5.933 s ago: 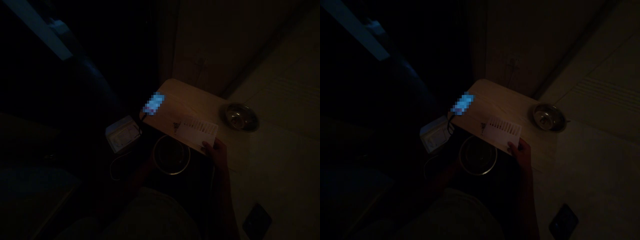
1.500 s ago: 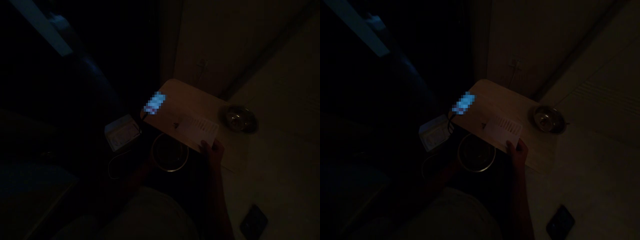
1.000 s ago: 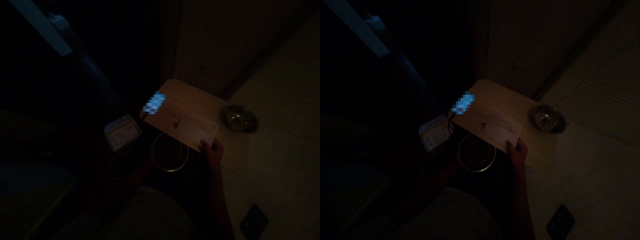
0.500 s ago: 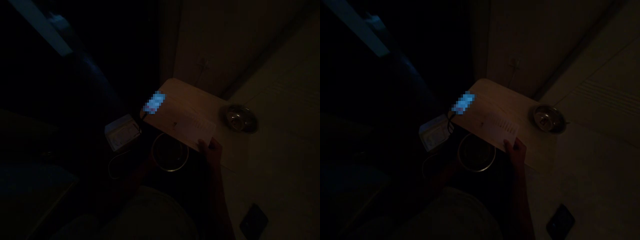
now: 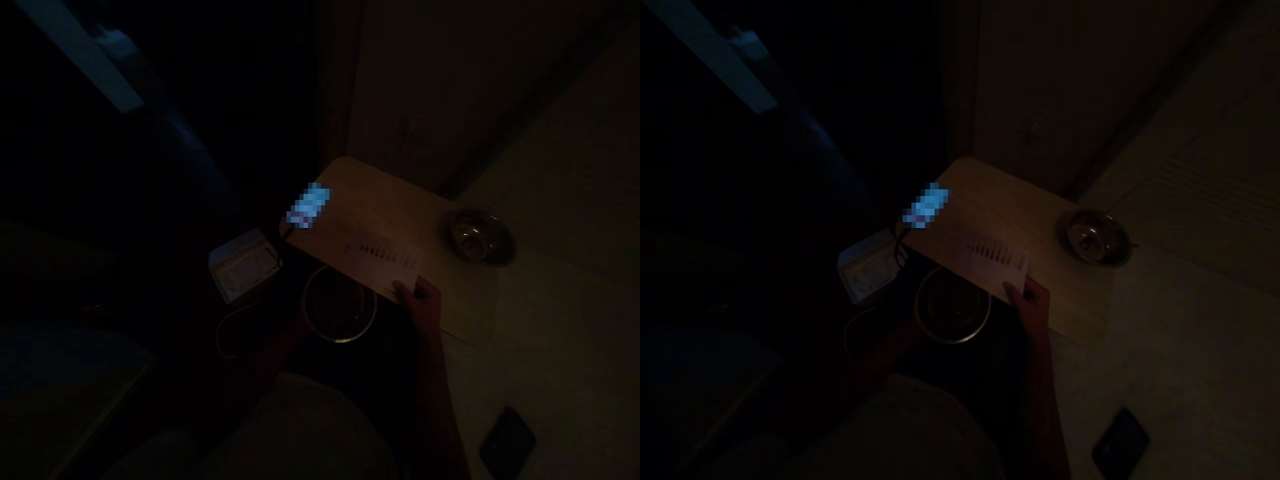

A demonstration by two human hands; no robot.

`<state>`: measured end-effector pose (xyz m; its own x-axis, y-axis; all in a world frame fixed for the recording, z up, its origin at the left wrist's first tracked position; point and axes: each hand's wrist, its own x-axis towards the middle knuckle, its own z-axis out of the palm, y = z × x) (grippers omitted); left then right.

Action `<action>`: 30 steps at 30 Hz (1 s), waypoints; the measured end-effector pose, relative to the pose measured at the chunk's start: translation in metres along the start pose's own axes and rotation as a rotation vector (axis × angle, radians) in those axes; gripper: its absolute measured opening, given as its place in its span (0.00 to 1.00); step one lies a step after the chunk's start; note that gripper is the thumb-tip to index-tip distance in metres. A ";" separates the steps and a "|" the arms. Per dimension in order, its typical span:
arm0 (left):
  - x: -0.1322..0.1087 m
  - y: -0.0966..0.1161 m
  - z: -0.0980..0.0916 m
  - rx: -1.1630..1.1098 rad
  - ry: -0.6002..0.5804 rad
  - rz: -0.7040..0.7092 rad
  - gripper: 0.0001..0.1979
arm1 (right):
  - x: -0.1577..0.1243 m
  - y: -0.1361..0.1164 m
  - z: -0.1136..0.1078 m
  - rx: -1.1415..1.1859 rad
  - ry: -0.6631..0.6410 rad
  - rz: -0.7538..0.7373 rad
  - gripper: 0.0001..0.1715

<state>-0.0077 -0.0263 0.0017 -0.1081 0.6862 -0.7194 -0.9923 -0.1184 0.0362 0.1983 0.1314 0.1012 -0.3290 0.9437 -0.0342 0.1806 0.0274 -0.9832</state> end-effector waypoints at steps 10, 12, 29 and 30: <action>0.000 0.000 -0.002 0.001 -0.007 -0.012 0.23 | 0.000 -0.003 -0.002 0.067 0.049 0.056 0.18; -0.003 0.000 0.000 -0.004 0.008 0.007 0.22 | 0.000 -0.001 -0.002 0.060 0.063 0.050 0.18; -0.006 -0.001 0.004 0.000 0.044 0.032 0.21 | 0.003 0.003 0.003 0.034 0.267 -0.093 0.20; -0.006 -0.001 0.004 0.002 0.045 0.027 0.21 | 0.003 0.002 0.003 0.034 0.267 -0.090 0.20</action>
<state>-0.0064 -0.0275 0.0091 -0.1316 0.6497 -0.7487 -0.9892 -0.1350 0.0568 0.1948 0.1335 0.0981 -0.0855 0.9915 0.0981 0.1287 0.1086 -0.9857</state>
